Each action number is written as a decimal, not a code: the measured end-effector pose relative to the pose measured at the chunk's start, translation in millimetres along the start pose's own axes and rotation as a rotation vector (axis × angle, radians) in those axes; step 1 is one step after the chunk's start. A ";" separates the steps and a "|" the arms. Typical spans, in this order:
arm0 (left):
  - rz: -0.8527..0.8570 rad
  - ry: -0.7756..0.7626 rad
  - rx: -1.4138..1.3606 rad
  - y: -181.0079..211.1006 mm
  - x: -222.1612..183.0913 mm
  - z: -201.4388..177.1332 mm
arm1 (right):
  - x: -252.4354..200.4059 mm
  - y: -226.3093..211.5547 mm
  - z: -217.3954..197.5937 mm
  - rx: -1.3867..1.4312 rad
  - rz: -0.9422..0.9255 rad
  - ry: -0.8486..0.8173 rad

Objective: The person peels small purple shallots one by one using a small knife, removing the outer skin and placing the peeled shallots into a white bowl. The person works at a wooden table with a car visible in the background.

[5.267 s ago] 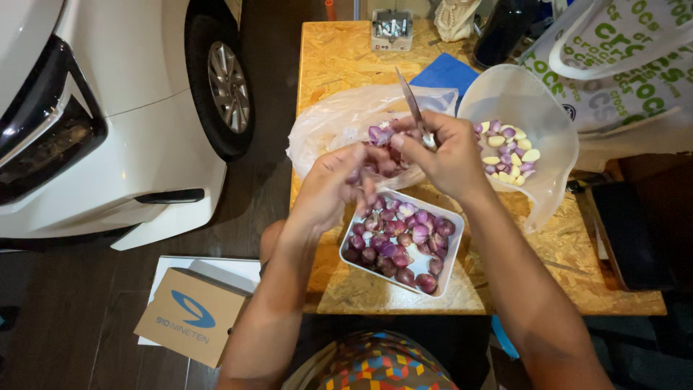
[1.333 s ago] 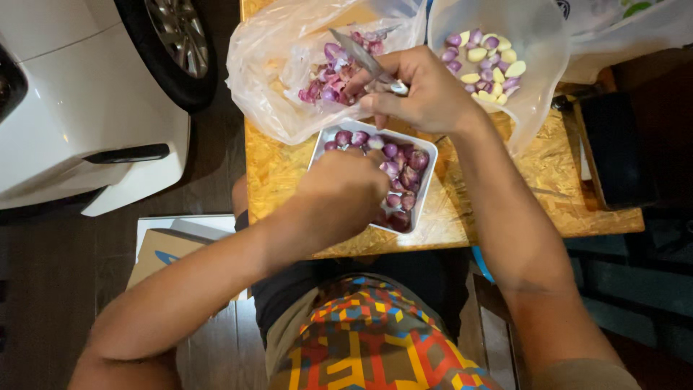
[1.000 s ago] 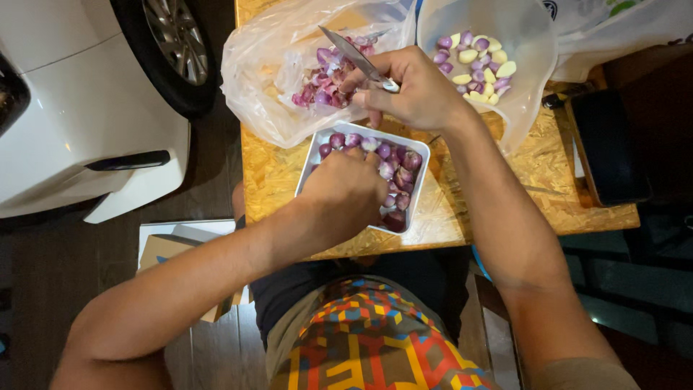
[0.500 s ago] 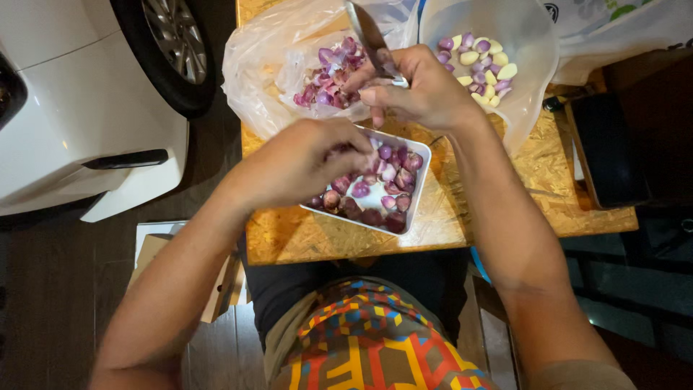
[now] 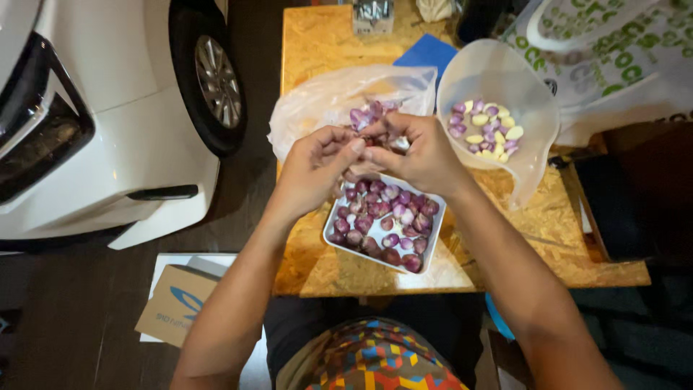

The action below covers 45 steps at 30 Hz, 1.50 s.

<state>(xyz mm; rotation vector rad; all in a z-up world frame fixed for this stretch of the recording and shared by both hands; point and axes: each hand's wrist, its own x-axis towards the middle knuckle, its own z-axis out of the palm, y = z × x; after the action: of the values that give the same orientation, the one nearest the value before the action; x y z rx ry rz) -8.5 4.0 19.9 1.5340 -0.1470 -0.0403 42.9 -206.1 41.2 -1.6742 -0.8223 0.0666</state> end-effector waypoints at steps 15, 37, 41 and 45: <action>-0.073 0.115 -0.474 -12.3 49.7 -23.6 | 51.8 14.3 -9.6 0.040 0.082 0.037; 0.065 0.081 -0.282 -26.9 34.2 -19.1 | 25.8 -4.0 -12.6 -0.116 0.019 -0.108; 0.062 0.113 -0.273 -32.4 36.0 -22.0 | 25.6 -10.3 -11.2 -0.145 0.095 -0.161; -0.090 0.006 -0.577 -32.4 32.8 -26.0 | 27.9 -10.8 -7.5 -0.125 0.096 -0.145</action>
<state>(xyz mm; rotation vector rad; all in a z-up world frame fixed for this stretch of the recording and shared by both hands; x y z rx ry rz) 29.3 24.7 -10.8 0.9633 -0.0533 -0.1382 62.1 -196.8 63.4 -1.8427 -0.8686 0.2092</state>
